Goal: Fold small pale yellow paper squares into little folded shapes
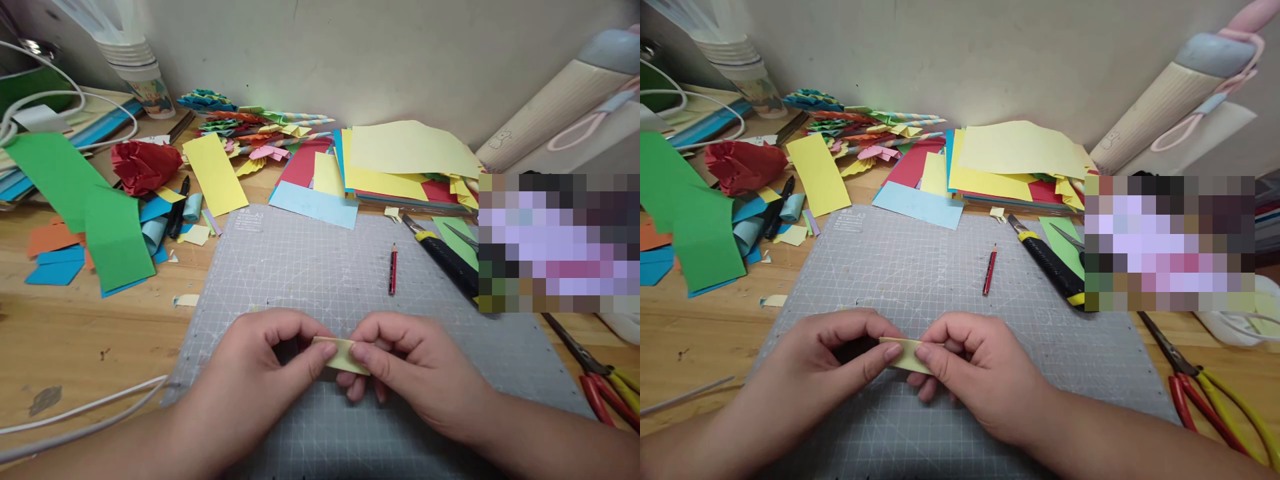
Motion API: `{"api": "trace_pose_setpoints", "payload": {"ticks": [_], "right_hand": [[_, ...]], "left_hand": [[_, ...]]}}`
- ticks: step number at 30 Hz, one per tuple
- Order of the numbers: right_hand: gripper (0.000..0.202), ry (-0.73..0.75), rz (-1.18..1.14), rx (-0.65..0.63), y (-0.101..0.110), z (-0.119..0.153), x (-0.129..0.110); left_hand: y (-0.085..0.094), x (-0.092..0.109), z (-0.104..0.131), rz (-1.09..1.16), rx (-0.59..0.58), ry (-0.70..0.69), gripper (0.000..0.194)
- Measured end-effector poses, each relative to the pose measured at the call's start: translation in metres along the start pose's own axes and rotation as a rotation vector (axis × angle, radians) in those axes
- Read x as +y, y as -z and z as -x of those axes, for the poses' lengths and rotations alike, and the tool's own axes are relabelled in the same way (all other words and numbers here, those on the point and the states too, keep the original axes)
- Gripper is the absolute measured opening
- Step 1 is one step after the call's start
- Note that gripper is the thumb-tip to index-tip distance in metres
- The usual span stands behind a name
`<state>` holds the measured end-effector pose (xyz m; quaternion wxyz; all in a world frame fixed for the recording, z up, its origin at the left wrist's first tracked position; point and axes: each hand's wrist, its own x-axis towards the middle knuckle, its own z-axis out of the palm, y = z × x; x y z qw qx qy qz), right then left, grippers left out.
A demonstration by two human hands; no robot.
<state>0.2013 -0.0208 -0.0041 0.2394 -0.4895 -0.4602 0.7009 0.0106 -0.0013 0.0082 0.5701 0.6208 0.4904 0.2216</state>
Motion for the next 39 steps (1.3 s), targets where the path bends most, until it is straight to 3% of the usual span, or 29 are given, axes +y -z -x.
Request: {"api": "trace_pose_setpoints", "payload": {"ticks": [6, 39], "right_hand": [[0.027, 0.001, 0.011, 0.030, 0.0004, -0.0002, 0.0004], [0.024, 0.000, -0.104, 0.060, 0.0008, -0.0023, 0.0037]], "left_hand": [[0.0008, 0.0004, -0.0016, 0.022, 0.049, 0.030, 0.014], [0.0013, -0.0038, 0.0011, -0.057, 0.039, 0.045, 0.019]]}}
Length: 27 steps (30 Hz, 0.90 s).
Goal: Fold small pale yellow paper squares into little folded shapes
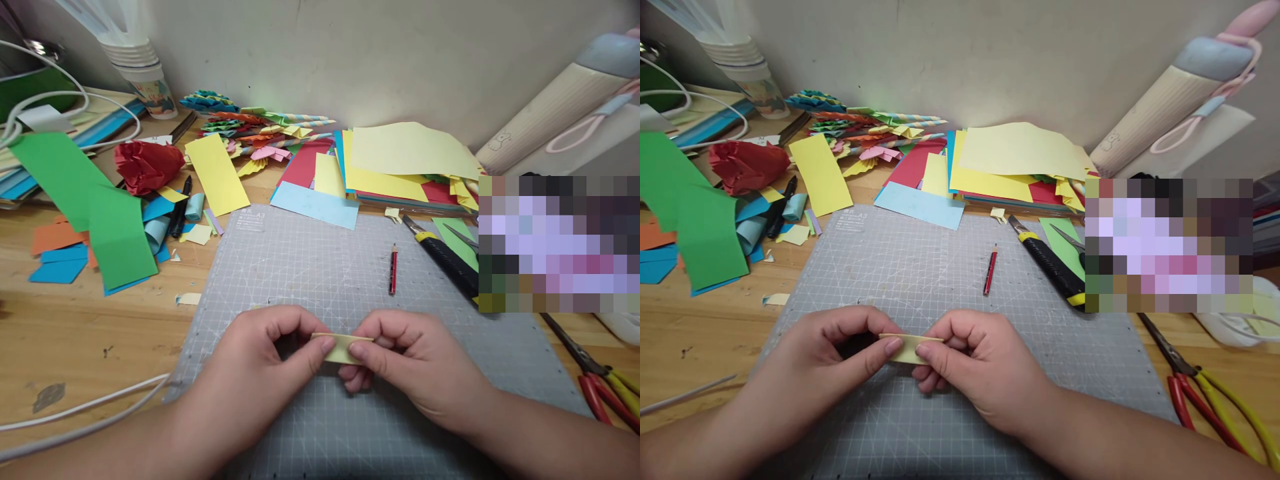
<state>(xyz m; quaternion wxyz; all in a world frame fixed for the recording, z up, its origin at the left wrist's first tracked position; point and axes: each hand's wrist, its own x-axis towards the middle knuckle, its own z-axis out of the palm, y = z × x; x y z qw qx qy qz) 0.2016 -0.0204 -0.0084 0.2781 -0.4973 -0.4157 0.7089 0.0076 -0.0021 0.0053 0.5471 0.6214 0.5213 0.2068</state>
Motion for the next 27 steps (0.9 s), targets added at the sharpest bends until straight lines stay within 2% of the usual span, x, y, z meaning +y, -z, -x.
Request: {"api": "trace_pose_setpoints", "payload": {"ticks": [9, 14, 18, 23, 27], "right_hand": [[0.026, 0.021, 0.071, -0.039, 0.000, 0.000, -0.002], [0.023, 0.082, 0.240, -0.117, -0.001, 0.003, -0.005], [0.018, 0.167, 0.406, -0.128, -0.001, 0.004, -0.010], [0.017, 0.177, 0.437, -0.137, -0.003, 0.002, -0.011], [0.021, 0.250, 0.374, -0.130, -0.004, 0.003, -0.007]], "left_hand": [[-0.001, -0.001, 0.001, 0.025, 0.021, -0.019, 0.019], [-0.002, 0.000, 0.001, 0.022, 0.021, -0.019, 0.018], [-0.002, 0.002, 0.001, -0.001, -0.010, -0.018, 0.019], [-0.004, 0.003, 0.003, -0.035, -0.077, -0.047, 0.017], [-0.006, 0.002, 0.004, 0.098, -0.063, -0.061, 0.011]]}}
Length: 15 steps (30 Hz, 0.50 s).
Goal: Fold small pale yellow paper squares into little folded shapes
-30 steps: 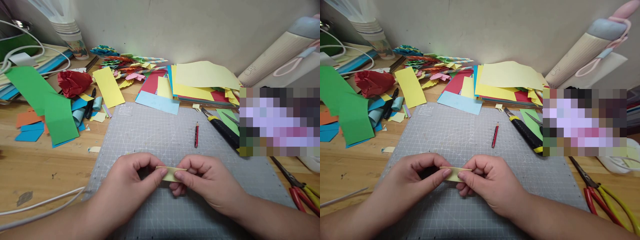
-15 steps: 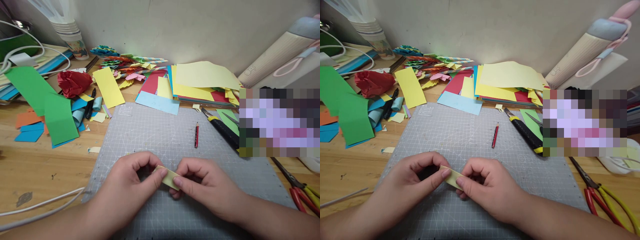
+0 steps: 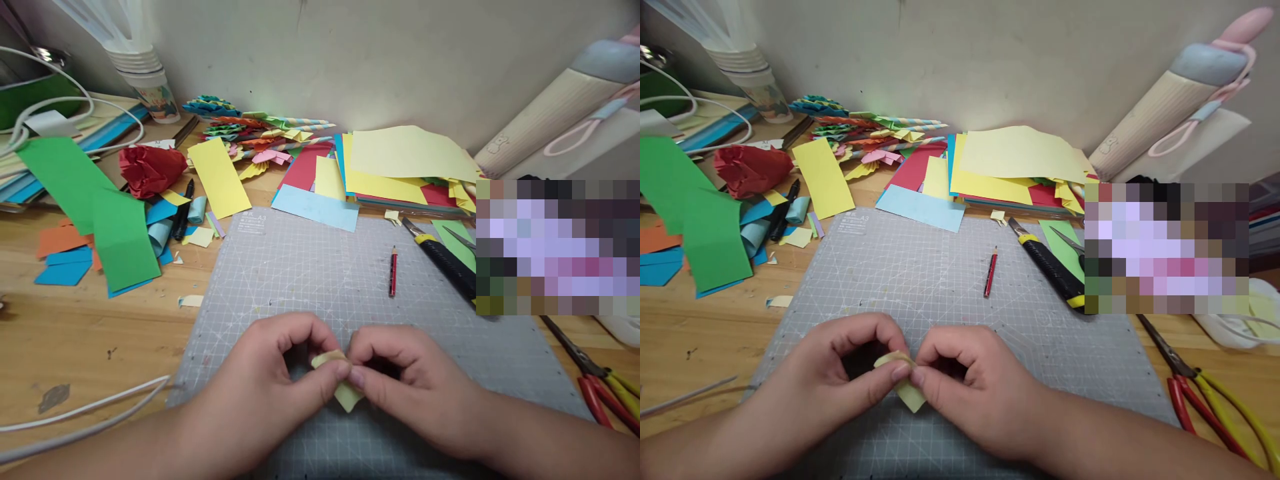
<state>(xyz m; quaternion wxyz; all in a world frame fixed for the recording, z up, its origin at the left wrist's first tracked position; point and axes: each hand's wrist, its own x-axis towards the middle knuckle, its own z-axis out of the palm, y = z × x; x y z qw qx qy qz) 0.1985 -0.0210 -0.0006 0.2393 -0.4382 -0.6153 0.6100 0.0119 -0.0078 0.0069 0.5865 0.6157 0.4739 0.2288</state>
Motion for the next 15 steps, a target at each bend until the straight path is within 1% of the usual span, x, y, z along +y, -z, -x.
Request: {"api": "trace_pose_setpoints", "payload": {"ticks": [2, 5, 7, 9, 11, 13, 15], "right_hand": [[0.023, 0.036, -0.085, 0.049, -0.0019, 0.0011, 0.0029], [0.025, 0.025, -0.173, 0.076, -0.0039, 0.0021, 0.0061], [0.025, 0.043, -0.156, 0.097, -0.0043, 0.0024, 0.0062], [0.025, 0.095, -0.100, 0.113, -0.0040, 0.0027, 0.0047], [0.023, 0.146, -0.061, 0.102, -0.0032, 0.0032, 0.0033], [0.022, 0.157, -0.061, 0.084, -0.0023, 0.0037, 0.0033], [0.023, 0.124, -0.099, 0.076, -0.0014, 0.0041, 0.0049]], "left_hand": [[-0.0006, 0.0000, -0.0004, 0.075, 0.014, -0.012, 0.013], [-0.0003, 0.0005, -0.0008, 0.098, -0.024, 0.000, 0.016], [0.0007, 0.0010, -0.0008, 0.143, -0.044, 0.041, 0.020], [0.0021, 0.0015, -0.0010, 0.208, -0.050, 0.084, 0.022], [0.0036, 0.0014, -0.0015, 0.222, -0.050, 0.110, 0.023], [0.0051, 0.0009, -0.0023, 0.202, -0.059, 0.107, 0.022], [0.0064, 0.0000, -0.0034, 0.191, -0.060, 0.085, 0.021]]}}
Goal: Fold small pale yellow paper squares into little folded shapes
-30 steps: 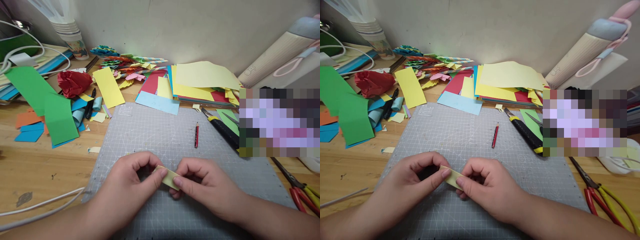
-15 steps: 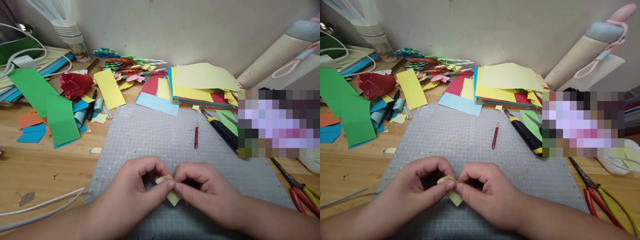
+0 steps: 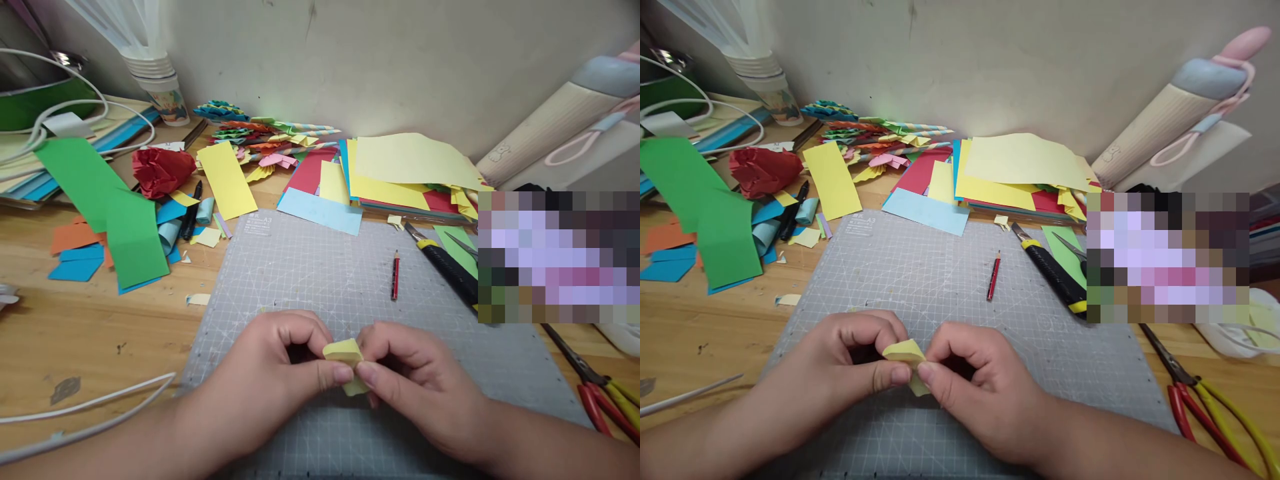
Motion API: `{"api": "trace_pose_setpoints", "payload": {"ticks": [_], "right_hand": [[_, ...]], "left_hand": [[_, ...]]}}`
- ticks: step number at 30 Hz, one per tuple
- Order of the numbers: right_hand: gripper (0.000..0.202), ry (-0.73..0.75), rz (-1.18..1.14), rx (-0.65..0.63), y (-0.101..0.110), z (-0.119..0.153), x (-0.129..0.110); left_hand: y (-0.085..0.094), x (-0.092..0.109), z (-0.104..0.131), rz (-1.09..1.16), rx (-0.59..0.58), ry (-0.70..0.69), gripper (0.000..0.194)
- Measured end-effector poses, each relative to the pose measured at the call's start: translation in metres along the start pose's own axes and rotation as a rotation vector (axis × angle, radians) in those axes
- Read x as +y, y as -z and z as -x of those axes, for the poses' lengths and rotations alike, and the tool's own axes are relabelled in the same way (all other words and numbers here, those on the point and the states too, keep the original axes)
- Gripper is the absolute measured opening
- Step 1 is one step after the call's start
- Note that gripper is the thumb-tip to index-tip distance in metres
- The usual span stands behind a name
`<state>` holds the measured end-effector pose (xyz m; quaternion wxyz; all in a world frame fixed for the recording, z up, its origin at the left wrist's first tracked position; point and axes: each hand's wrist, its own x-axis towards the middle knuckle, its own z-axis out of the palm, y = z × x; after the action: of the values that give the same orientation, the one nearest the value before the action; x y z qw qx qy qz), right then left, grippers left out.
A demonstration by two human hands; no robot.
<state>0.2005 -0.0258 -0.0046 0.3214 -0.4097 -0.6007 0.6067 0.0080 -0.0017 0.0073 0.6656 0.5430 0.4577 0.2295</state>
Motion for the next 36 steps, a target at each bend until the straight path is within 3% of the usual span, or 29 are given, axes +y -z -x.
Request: {"api": "trace_pose_setpoints", "payload": {"ticks": [7, 15, 17, 20, 23, 26, 36], "right_hand": [[0.027, -0.161, -0.195, -0.028, 0.001, -0.001, 0.003], [0.028, -0.214, -0.408, 0.040, -0.002, -0.003, 0.005], [0.028, -0.223, -0.393, 0.035, -0.003, -0.003, 0.005], [0.027, -0.266, -0.362, -0.071, -0.004, -0.003, 0.000], [0.025, -0.263, -0.322, -0.143, -0.004, -0.003, -0.004], [0.023, -0.233, -0.284, -0.124, -0.005, -0.003, -0.006], [0.028, -0.145, -0.127, -0.097, -0.007, -0.002, -0.003]], "left_hand": [[0.004, -0.002, 0.000, 0.049, -0.010, -0.132, 0.025], [0.001, -0.003, 0.004, 0.083, -0.035, -0.093, 0.020], [0.000, -0.001, 0.004, 0.043, -0.024, -0.085, 0.019], [-0.001, 0.002, 0.005, 0.018, -0.013, -0.094, 0.019], [-0.001, 0.003, 0.006, -0.057, -0.071, -0.115, 0.020], [-0.002, 0.003, 0.006, -0.154, -0.146, -0.103, 0.023], [-0.003, 0.001, 0.005, -0.232, -0.162, -0.174, 0.019]]}}
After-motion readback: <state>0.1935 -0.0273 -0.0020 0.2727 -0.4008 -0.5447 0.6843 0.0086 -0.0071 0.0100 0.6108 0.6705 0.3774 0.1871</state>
